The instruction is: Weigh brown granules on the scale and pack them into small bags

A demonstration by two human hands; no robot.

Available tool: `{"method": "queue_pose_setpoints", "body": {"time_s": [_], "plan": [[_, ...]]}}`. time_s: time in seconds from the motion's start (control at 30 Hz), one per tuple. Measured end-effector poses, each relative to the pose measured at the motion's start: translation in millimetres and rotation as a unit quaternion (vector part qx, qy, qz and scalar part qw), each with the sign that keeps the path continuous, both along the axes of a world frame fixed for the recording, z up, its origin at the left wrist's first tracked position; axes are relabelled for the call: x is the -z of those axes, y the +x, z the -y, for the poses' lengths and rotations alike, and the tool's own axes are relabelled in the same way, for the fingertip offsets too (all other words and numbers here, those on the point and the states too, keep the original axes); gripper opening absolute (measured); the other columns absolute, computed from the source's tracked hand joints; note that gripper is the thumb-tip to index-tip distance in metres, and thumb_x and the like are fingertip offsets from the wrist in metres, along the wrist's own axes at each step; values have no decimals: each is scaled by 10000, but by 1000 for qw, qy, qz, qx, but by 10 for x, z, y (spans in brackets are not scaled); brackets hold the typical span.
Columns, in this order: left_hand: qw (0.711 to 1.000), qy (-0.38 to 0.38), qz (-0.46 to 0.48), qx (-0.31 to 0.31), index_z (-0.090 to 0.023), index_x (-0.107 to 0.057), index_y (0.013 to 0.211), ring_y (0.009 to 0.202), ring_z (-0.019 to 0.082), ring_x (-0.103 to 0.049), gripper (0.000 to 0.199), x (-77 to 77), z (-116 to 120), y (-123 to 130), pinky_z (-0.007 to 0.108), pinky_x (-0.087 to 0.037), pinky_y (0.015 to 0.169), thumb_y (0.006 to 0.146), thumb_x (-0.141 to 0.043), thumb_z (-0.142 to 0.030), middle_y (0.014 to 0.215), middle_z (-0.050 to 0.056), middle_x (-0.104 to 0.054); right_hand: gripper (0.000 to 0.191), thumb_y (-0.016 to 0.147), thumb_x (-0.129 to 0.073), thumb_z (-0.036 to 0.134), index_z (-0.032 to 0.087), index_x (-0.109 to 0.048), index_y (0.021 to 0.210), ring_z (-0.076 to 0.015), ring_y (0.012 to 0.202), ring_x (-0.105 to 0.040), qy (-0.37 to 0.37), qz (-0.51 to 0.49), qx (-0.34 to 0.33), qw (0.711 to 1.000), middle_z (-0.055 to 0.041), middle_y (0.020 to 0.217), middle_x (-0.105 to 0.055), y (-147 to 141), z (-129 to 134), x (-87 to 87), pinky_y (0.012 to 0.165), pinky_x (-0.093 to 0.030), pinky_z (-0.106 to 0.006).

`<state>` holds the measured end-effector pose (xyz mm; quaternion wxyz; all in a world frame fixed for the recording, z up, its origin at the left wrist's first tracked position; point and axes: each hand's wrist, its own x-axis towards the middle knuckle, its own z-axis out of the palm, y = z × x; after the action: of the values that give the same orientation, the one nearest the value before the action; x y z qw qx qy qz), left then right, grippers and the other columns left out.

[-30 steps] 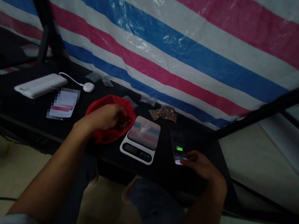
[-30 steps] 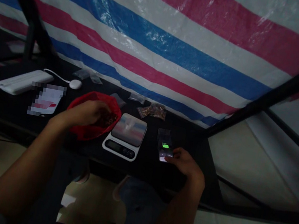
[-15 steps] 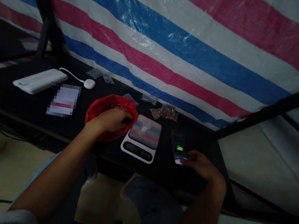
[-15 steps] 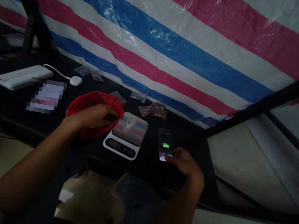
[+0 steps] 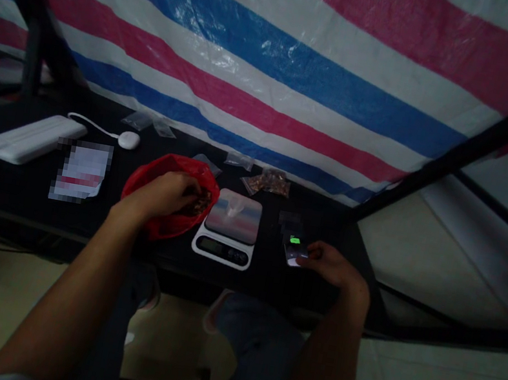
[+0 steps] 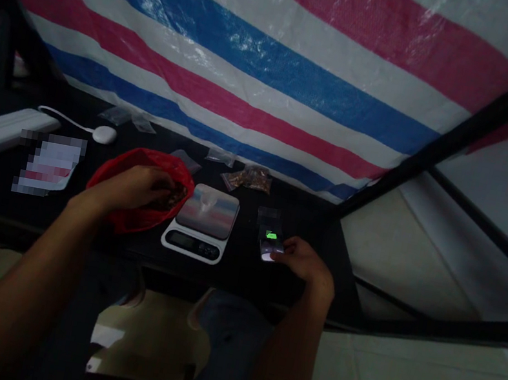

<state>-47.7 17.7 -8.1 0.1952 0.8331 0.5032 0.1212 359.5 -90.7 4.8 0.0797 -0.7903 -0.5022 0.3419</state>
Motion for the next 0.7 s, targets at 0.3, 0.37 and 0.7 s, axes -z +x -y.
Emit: {"method": "queue_pose_setpoints", "body": {"time_s": [0.3,0.37,0.7], "plan": [[997,-29,65,-17,-182,-766,1072,983,262,-748,335,-34,18,-47,303,-568,852,844,-568,-328,1124,87,-793,342,784,-824,317,171,-649,1039,-177,859,-662,8,3,1,1000,-50,996,-712,-38,26,-45,756,-475,-287],[996,-29,86,-16,-186,-767,1062,966,258,-752,329,-47,22,-48,306,-577,865,826,-589,-330,1102,79,-799,333,787,-822,323,170,-651,1029,-174,845,-657,11,-3,-5,1000,-43,971,-706,-16,25,-21,741,-469,-283],[971,59,221,70,-173,-770,1095,1036,234,-728,311,-315,185,365,333,-562,953,925,-582,-352,1123,78,-788,300,786,-821,281,172,-641,1000,-170,829,-660,16,-21,-2,1000,-31,911,-712,1,12,23,743,-474,-282]]}}
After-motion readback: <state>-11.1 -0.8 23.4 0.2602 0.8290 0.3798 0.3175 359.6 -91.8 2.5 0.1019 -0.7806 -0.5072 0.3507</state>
